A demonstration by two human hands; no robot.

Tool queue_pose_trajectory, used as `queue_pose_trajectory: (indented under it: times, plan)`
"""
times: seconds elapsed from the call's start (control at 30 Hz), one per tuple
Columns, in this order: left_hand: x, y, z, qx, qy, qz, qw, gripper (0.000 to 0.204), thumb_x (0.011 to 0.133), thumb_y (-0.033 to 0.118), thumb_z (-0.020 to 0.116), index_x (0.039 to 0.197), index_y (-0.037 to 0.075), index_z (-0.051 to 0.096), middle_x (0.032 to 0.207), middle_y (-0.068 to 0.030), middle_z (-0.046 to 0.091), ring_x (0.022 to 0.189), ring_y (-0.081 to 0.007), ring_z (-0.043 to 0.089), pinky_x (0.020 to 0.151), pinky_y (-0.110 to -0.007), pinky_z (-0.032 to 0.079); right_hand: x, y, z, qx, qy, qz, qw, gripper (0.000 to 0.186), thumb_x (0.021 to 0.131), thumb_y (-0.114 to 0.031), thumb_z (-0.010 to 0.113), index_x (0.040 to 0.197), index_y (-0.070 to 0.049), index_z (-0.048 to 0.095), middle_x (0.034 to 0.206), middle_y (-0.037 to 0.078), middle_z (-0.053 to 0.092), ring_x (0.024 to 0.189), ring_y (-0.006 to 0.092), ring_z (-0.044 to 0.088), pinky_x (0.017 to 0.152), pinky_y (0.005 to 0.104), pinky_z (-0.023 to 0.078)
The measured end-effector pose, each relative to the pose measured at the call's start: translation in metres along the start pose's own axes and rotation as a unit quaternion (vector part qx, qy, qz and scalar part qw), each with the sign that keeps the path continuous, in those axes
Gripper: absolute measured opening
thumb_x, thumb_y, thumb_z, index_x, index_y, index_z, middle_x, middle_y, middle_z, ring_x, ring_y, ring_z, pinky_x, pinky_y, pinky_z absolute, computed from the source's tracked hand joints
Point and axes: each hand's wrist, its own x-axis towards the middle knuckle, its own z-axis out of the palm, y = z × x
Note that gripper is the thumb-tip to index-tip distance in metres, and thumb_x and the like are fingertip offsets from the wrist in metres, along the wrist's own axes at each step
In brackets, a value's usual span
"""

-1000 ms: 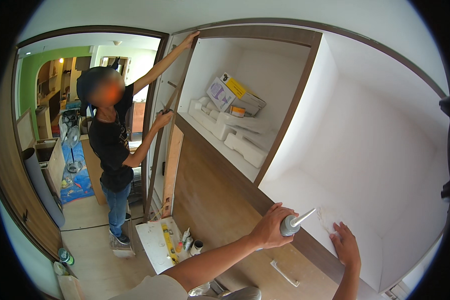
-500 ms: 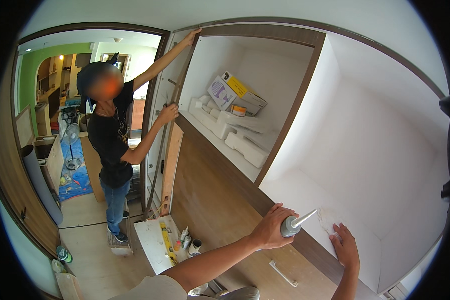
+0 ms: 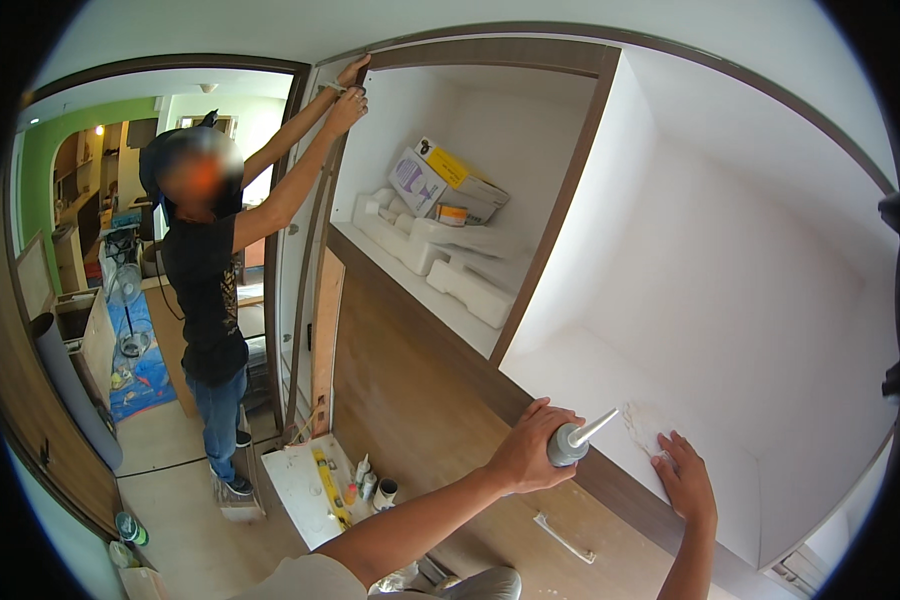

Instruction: The person applies white sealant from a caulking gun into the corners and seams of a white cabinet interior, then smooths the bead with a finger and wipes excess with a cloth. The person repeats this process across multiple corners and edges of the cabinet.

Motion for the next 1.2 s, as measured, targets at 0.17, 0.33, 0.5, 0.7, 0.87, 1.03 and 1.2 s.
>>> queue_pose_trajectory:
  times: [0.17,0.33,0.5,0.7,0.87,1.03,1.2]
  plan:
    - [0.0,-0.001,0.0,0.008,0.0,0.001,1.0,0.059,0.075,0.015,0.084,0.129,0.009,0.059,0.124,-0.0102,0.065,0.126,-0.0249,0.059,0.126,-0.048,0.029,0.001,-0.001,0.0,-0.007,-0.001,0.006,1.0,0.048,0.101,-0.03,0.063,0.144,-0.009,0.062,0.157,0.022,0.049,0.147,0.0401,0.043,0.121,0.0444,0.036]
    - [-0.001,-0.001,0.0,0.007,-0.002,0.0,1.0,0.06,0.074,0.015,0.084,0.129,0.009,0.059,0.124,-0.0102,0.064,0.126,-0.0252,0.059,0.126,-0.049,0.029,0.0,-0.003,-0.002,0.001,-0.001,0.008,1.0,0.048,0.101,-0.029,0.063,0.144,-0.009,0.062,0.157,0.022,0.049,0.148,0.0404,0.042,0.12,0.0449,0.037]
    - [0.0,-0.004,0.0,-0.004,0.001,0.004,1.0,0.061,0.073,0.015,0.085,0.128,0.009,0.06,0.125,-0.0102,0.064,0.126,-0.026,0.059,0.125,-0.049,0.029,0.003,-0.003,0.001,0.008,0.001,0.009,1.0,0.048,0.1,-0.03,0.064,0.143,-0.009,0.063,0.156,0.022,0.05,0.147,0.0401,0.043,0.12,0.0453,0.037]
    - [-0.002,-0.009,0.006,-0.029,0.025,-0.004,0.999,0.062,0.069,0.017,0.087,0.124,0.011,0.061,0.124,-0.0093,0.066,0.126,-0.0295,0.06,0.122,-0.056,0.029,0.003,0.008,0.002,-0.05,0.004,0.003,0.999,0.05,0.102,-0.038,0.062,0.144,-0.012,0.062,0.157,0.02,0.05,0.148,0.0392,0.042,0.121,0.0454,0.036]
    - [0.0,-0.012,0.01,-0.007,0.027,0.018,0.999,0.056,0.068,0.015,0.085,0.119,0.01,0.061,0.116,-0.0098,0.067,0.121,-0.0314,0.062,0.119,-0.056,0.03,0.003,0.019,0.003,-0.044,0.039,-0.032,0.998,0.038,0.104,-0.029,0.058,0.135,-0.009,0.067,0.148,0.019,0.058,0.139,0.0393,0.05,0.116,0.0442,0.042]
    - [0.003,-0.013,0.009,-0.004,0.024,0.026,0.999,0.055,0.068,0.012,0.082,0.118,0.009,0.059,0.116,-0.0092,0.068,0.121,-0.0308,0.062,0.12,-0.054,0.028,0.006,0.015,0.003,0.009,0.106,-0.029,0.994,0.02,0.099,-0.016,0.065,0.107,0.001,0.069,0.108,0.019,0.071,0.102,0.0404,0.064,0.089,0.0471,0.051]
    - [0.002,-0.013,0.009,-0.002,0.003,0.023,1.0,0.059,0.068,0.009,0.081,0.123,0.009,0.058,0.121,-0.0082,0.071,0.12,-0.0283,0.063,0.122,-0.054,0.026,0.0,0.008,-0.007,0.034,0.096,0.016,0.995,0.018,0.099,-0.017,0.065,0.107,-0.001,0.069,0.106,0.017,0.071,0.098,0.039,0.066,0.085,0.0459,0.052]
